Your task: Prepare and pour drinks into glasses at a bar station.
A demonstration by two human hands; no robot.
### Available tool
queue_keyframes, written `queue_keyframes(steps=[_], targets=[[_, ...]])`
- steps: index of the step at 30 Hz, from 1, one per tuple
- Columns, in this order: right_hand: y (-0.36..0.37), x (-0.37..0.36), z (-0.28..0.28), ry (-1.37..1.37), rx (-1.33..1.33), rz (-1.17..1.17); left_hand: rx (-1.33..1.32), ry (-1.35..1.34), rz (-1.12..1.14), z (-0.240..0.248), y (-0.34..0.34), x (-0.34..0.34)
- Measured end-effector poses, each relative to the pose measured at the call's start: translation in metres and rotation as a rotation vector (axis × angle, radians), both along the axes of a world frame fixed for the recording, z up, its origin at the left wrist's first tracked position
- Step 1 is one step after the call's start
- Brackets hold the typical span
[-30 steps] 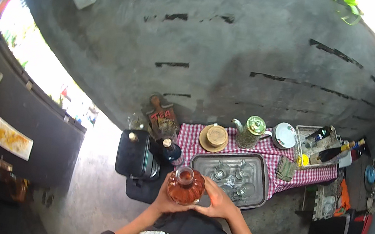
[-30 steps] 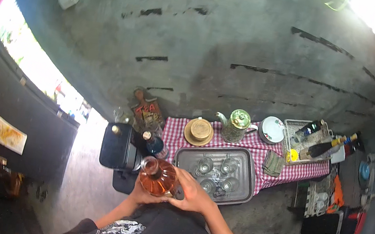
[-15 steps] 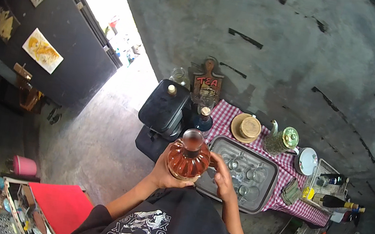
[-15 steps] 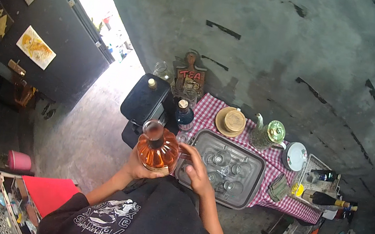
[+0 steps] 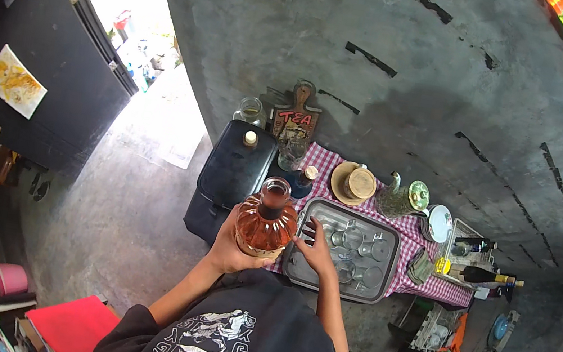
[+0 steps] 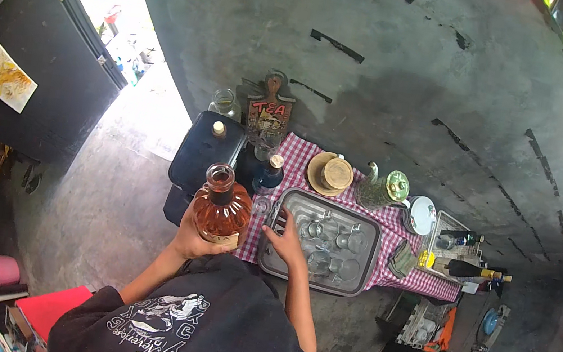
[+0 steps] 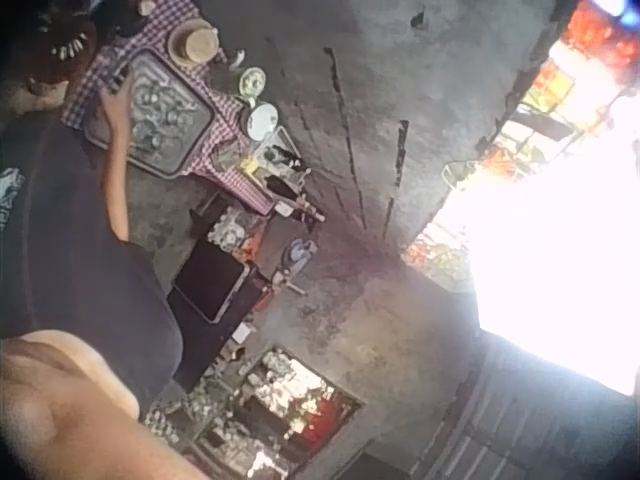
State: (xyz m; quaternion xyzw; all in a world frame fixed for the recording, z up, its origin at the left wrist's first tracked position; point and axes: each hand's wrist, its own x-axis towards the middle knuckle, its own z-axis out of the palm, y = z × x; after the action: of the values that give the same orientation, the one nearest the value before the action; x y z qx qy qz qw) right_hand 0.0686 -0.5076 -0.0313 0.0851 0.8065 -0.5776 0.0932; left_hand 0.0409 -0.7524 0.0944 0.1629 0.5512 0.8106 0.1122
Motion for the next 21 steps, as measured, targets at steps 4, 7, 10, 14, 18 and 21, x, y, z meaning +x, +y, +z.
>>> queue_keyframes(steps=[4, 7, 10, 14, 18, 21], targets=[[-0.009, -0.011, -0.02, -0.048, 0.123, -0.044, 0.008, -0.023, -0.041, -0.003, -0.024, -0.015], [-0.012, -0.019, -0.036, -0.093, 0.146, -0.087, 0.041, -0.051, -0.06, -0.005, -0.038, -0.027], [-0.013, -0.024, -0.049, -0.032, 0.323, -0.091, 0.057, -0.06, -0.086, -0.001, -0.05, -0.041], [-0.024, -0.033, -0.057, -0.021, 0.451, -0.114, 0.037, -0.069, -0.146, -0.005, -0.068, -0.062], [-0.035, -0.041, -0.061, -0.113, 0.459, -0.106, -0.029, -0.053, -0.198, -0.004, -0.083, -0.077], [-0.041, -0.045, -0.07, -0.111, 0.484, -0.143, -0.029, -0.054, -0.221, -0.003, -0.086, -0.085]])
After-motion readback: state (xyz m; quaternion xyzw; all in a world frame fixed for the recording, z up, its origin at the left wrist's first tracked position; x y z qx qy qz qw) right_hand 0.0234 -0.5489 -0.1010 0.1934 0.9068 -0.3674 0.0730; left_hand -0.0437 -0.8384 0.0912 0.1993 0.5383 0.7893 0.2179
